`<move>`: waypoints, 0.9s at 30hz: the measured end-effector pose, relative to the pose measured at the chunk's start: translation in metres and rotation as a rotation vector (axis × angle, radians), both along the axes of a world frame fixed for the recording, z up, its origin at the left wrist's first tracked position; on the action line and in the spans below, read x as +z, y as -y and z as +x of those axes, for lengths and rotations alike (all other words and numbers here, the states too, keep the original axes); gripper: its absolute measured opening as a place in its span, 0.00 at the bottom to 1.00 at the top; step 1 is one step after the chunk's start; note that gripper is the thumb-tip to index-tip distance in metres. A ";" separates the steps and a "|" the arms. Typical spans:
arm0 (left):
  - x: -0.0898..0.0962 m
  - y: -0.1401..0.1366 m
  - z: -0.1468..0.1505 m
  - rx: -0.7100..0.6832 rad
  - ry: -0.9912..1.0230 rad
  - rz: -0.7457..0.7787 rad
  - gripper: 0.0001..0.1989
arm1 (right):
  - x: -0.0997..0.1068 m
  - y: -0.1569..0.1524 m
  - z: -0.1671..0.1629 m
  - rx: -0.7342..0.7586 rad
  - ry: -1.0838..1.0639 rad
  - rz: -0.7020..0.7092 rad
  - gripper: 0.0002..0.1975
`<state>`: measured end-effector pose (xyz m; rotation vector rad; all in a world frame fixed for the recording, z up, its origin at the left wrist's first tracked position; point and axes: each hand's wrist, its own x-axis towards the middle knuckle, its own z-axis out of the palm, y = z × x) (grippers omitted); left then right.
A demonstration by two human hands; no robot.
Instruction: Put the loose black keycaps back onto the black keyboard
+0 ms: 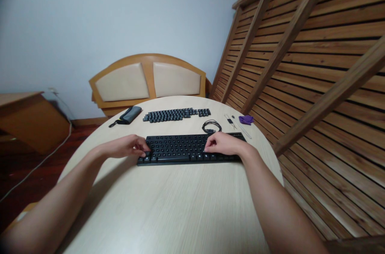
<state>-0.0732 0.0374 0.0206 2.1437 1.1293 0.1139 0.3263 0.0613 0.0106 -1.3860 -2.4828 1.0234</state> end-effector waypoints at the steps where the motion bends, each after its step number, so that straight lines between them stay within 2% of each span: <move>1: 0.000 0.000 0.000 0.014 0.000 -0.005 0.13 | 0.000 0.000 0.000 0.001 0.002 0.002 0.18; 5: -0.002 -0.002 -0.002 0.046 0.015 -0.027 0.13 | 0.001 0.002 -0.006 0.020 0.011 0.066 0.16; 9: -0.004 -0.003 -0.003 0.045 0.036 -0.050 0.14 | 0.003 0.011 -0.026 0.082 -0.027 0.274 0.15; 12: -0.003 -0.003 -0.003 0.044 0.033 -0.035 0.15 | -0.002 0.019 -0.046 0.180 -0.082 0.392 0.21; 17: -0.004 -0.004 -0.004 0.006 0.066 -0.064 0.18 | -0.024 0.023 -0.066 0.218 0.008 0.415 0.45; 19: -0.005 -0.004 -0.004 0.014 0.075 -0.074 0.18 | -0.031 0.021 -0.069 0.208 0.052 0.399 0.50; 27: -0.006 -0.005 -0.001 0.059 0.077 -0.089 0.16 | -0.036 0.019 -0.070 0.186 0.062 0.373 0.51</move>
